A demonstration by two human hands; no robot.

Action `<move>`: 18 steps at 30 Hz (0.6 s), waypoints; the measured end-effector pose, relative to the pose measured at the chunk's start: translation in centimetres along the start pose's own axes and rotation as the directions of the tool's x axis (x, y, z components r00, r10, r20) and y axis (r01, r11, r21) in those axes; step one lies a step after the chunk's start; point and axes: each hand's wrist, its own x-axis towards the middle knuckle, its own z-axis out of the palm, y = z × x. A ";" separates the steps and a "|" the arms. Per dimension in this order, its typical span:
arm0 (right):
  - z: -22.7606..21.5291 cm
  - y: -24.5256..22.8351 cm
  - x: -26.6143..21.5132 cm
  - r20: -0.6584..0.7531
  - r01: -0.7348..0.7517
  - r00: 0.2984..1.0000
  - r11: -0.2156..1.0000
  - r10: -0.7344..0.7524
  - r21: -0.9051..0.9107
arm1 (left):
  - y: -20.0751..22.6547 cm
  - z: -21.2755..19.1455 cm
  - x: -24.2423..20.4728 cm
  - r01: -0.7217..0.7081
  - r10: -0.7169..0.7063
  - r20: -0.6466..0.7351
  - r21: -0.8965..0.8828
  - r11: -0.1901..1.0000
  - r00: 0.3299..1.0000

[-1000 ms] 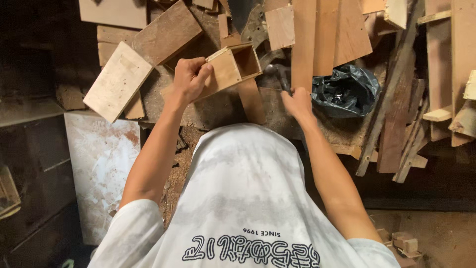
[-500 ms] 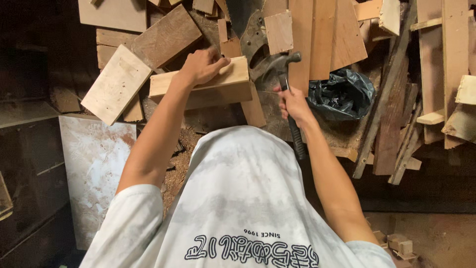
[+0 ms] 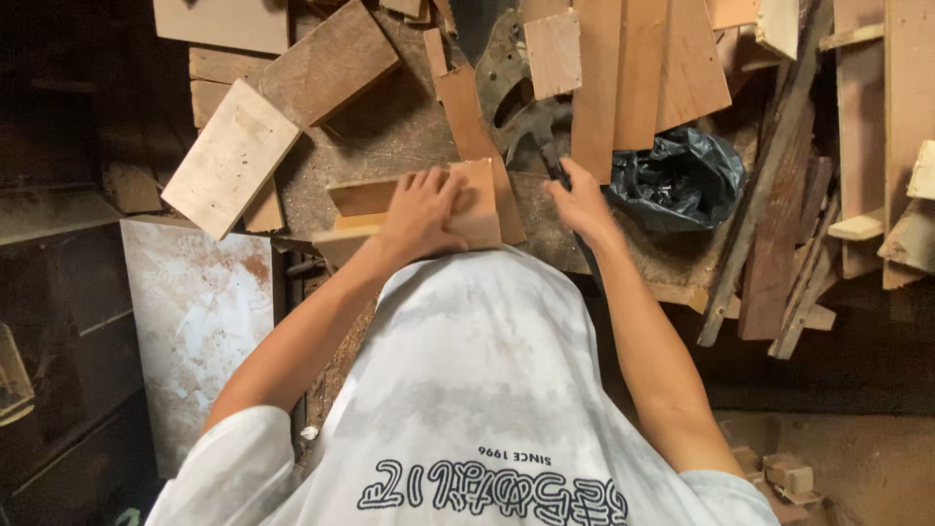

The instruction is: The person uses a hammer to pry apart and dismantle a small wooden box. They repeatedly strike the joints to separate the sides and bottom, then pull the pieces apart by hand.

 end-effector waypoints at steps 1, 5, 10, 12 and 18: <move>0.2 0.3 0.1 -0.001 0.030 1.000 1.000 -0.030 -0.005 | -1.0 -0.2 -0.1 0.047 -0.047 -0.004 0.012 0.999 0.999; 0.7 1.3 0.4 0.020 0.053 0.998 0.994 -0.055 0.094 | -3.5 -1.1 0.8 0.010 0.038 -0.377 0.123 0.992 0.925; 1.4 0.2 0.8 0.035 0.079 0.996 0.992 -0.082 0.097 | -2.3 -0.6 1.1 0.046 0.021 -0.309 0.207 0.977 0.951; 0.8 -0.2 0.5 0.030 0.094 0.995 0.991 -0.098 0.096 | -2.6 -0.7 1.7 0.075 -0.065 -0.134 0.073 0.995 0.989; 0.0 -0.3 0.0 0.067 0.012 0.997 0.986 -0.023 0.164 | -9.3 -3.8 4.8 0.046 -0.038 0.116 -0.062 0.997 0.993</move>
